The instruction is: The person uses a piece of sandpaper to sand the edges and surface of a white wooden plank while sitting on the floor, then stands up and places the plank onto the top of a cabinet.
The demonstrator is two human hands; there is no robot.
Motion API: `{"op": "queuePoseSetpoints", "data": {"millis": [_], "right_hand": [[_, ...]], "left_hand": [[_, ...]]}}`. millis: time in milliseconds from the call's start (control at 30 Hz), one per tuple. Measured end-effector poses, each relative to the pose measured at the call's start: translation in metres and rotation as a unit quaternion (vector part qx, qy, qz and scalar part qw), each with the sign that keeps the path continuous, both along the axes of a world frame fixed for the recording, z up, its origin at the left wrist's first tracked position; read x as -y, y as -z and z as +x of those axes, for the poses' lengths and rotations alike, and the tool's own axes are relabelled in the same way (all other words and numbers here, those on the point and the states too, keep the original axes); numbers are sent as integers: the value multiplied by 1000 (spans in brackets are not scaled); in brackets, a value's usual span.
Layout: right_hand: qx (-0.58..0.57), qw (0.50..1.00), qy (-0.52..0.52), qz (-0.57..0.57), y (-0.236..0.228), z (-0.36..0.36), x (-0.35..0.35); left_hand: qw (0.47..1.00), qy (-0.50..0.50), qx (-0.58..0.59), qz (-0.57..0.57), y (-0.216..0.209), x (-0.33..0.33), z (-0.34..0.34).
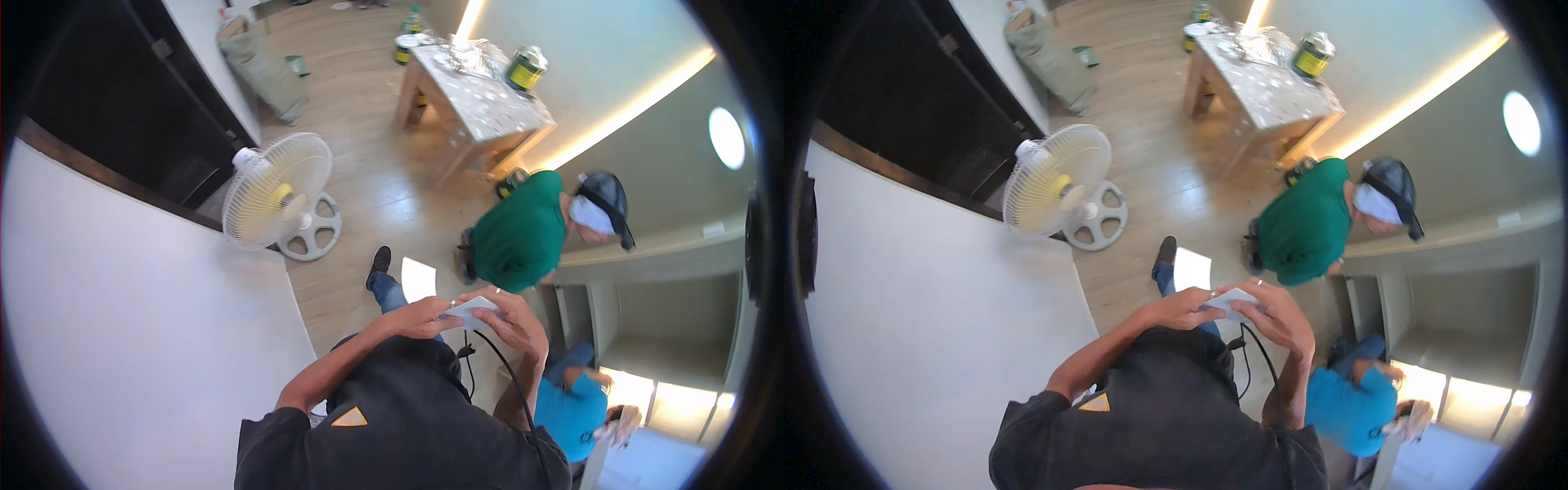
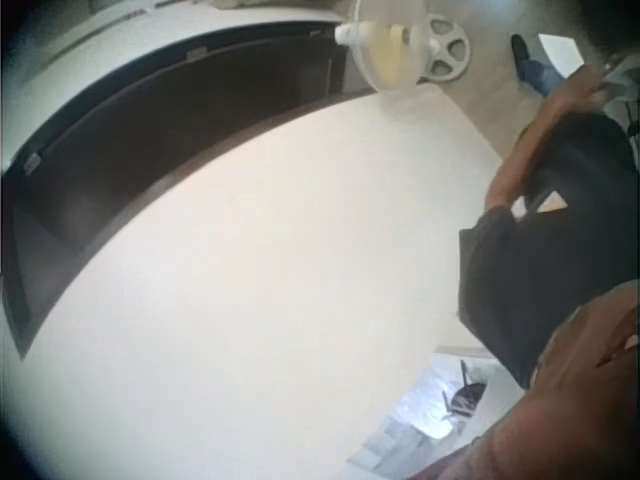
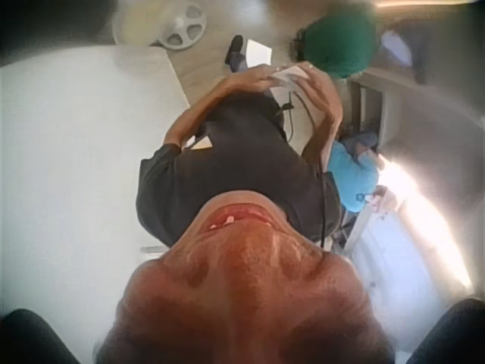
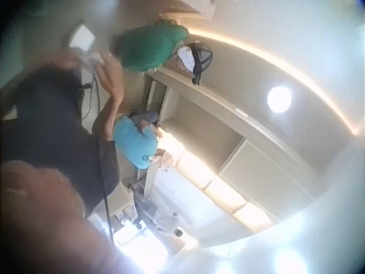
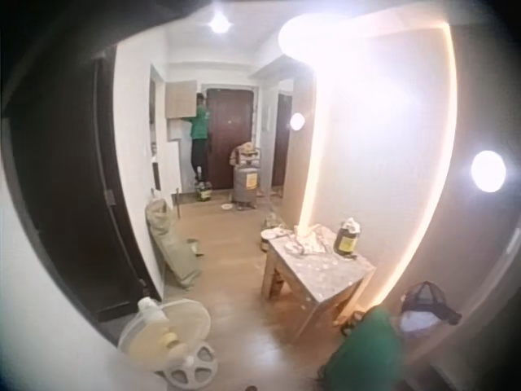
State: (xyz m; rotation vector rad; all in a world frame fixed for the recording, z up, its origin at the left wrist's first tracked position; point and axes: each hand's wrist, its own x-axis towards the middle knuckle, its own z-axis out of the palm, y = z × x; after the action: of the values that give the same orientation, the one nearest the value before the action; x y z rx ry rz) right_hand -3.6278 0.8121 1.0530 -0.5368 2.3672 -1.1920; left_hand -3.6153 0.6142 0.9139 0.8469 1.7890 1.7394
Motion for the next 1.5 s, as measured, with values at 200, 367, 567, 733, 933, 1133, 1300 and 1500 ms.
{"op": "queuePoseSetpoints", "data": {"millis": [200, 367, 567, 733, 933, 1133, 1300, 1500], "right_hand": [[-118, 992, 8, 33, 1, -178, 54], [-168, 985, 12, 29, -35, -288, 80], [-168, 977, 127, 20, -36, -377, 74], [-148, 964, 220, 17, -16, -455, 79], [-181, 947, 256, 64, -12, -583, 111], [-171, 935, 306, 42, -15, -705, 138], [-216, 926, 310, 18, -19, -795, 179], [-206, 925, 320, -12, 0, -873, 199]], "left_hand": [[994, -103, 47, -1, -37, 54, -155], [995, -97, 2, -5, -55, 87, -272], [995, -81, 10, 50, -50, 84, -378], [998, -33, 51, 24, -27, 92, -474], [996, -20, 44, 71, -11, 119, -616], [994, -23, 66, 82, -52, 171, -761], [992, -61, 70, 83, -59, 196, -837], [973, -132, 139, 125, -34, 205, -894]]}}
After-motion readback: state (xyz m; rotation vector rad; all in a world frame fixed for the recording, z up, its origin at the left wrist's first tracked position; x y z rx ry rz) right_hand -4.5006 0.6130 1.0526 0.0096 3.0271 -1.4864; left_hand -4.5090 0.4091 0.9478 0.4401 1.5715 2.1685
